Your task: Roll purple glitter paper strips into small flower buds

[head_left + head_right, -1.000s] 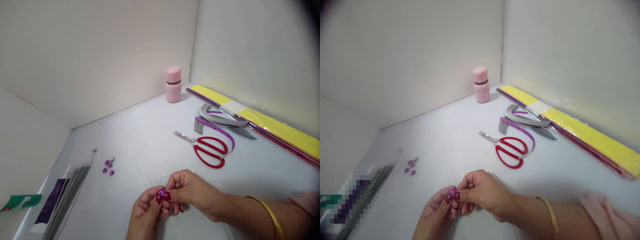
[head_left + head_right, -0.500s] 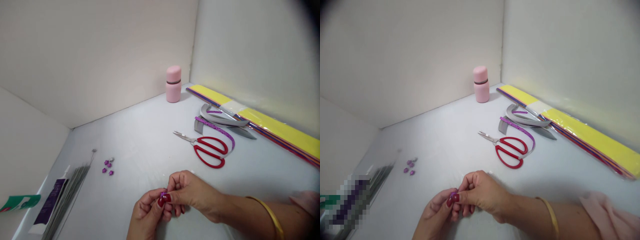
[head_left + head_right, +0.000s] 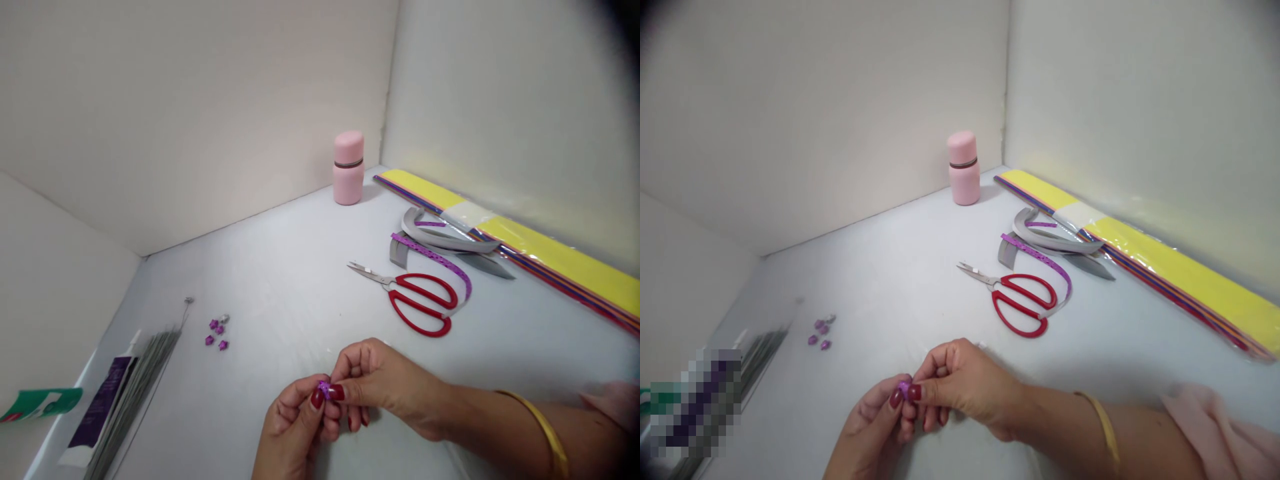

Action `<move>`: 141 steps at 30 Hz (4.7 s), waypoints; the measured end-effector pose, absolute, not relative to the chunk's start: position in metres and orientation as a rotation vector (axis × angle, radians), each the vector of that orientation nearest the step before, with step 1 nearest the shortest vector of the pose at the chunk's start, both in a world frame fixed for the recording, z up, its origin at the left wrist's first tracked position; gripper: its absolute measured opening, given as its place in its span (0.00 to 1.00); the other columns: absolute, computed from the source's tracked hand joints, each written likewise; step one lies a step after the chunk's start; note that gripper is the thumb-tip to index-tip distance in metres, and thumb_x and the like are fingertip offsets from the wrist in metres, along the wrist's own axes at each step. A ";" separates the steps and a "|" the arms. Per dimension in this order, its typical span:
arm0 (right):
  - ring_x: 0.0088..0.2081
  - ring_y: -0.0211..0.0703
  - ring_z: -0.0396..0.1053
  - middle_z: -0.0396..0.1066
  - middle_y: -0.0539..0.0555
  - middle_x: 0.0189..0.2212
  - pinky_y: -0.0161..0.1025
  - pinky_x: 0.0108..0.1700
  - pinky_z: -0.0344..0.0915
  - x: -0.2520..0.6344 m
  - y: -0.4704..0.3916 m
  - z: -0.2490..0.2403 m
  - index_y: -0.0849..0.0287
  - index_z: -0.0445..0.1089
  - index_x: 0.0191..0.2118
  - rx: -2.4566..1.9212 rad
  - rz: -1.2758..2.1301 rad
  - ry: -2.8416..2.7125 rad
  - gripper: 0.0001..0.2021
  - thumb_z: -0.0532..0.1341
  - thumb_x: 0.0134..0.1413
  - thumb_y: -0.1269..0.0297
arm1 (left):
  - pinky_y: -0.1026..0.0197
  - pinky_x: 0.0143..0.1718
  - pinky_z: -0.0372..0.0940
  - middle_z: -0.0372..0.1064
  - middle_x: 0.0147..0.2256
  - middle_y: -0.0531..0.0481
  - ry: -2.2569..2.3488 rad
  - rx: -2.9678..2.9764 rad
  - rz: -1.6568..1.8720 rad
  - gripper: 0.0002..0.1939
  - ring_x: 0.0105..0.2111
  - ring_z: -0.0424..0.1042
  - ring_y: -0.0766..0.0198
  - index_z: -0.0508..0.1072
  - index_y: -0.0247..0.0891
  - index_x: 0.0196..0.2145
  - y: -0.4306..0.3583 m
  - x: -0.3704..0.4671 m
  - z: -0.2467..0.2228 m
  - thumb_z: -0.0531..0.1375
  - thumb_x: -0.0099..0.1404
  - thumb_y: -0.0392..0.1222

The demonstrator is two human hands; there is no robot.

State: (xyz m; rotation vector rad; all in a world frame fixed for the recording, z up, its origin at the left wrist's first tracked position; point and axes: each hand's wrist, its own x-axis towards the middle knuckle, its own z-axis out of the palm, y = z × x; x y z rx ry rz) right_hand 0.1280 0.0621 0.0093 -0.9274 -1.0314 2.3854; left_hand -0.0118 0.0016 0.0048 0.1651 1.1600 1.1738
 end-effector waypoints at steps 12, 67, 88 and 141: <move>0.18 0.30 0.64 0.72 0.51 0.19 0.28 0.20 0.53 0.128 0.063 0.010 0.63 0.65 0.25 -0.967 2.394 -1.047 0.14 0.68 0.38 0.59 | 0.74 0.19 0.61 0.73 0.15 0.52 1.140 0.225 1.186 0.14 0.14 0.68 0.75 0.80 0.38 0.24 -0.001 -0.012 0.002 0.73 0.36 0.43; 0.19 0.31 0.65 0.72 0.50 0.19 0.27 0.21 0.55 0.130 0.064 0.007 0.64 0.66 0.26 -0.942 2.443 -1.018 0.13 0.69 0.38 0.61 | 0.71 0.21 0.61 0.72 0.15 0.52 1.167 0.343 1.196 0.13 0.15 0.67 0.73 0.79 0.37 0.25 -0.004 -0.014 0.001 0.71 0.41 0.44; 0.20 0.32 0.66 0.72 0.51 0.20 0.29 0.23 0.57 0.129 0.062 0.015 0.64 0.67 0.26 -0.958 2.434 -1.024 0.16 0.69 0.37 0.57 | 0.75 0.17 0.59 0.72 0.13 0.53 1.117 0.201 1.151 0.14 0.13 0.67 0.76 0.79 0.37 0.23 -0.001 -0.014 0.006 0.73 0.36 0.43; 0.19 0.31 0.65 0.73 0.50 0.19 0.28 0.22 0.56 0.129 0.061 0.012 0.63 0.67 0.25 -1.026 2.404 -0.972 0.13 0.69 0.36 0.61 | 0.75 0.17 0.60 0.72 0.14 0.53 1.174 0.182 1.159 0.14 0.13 0.67 0.75 0.79 0.37 0.23 -0.001 -0.011 0.006 0.73 0.35 0.43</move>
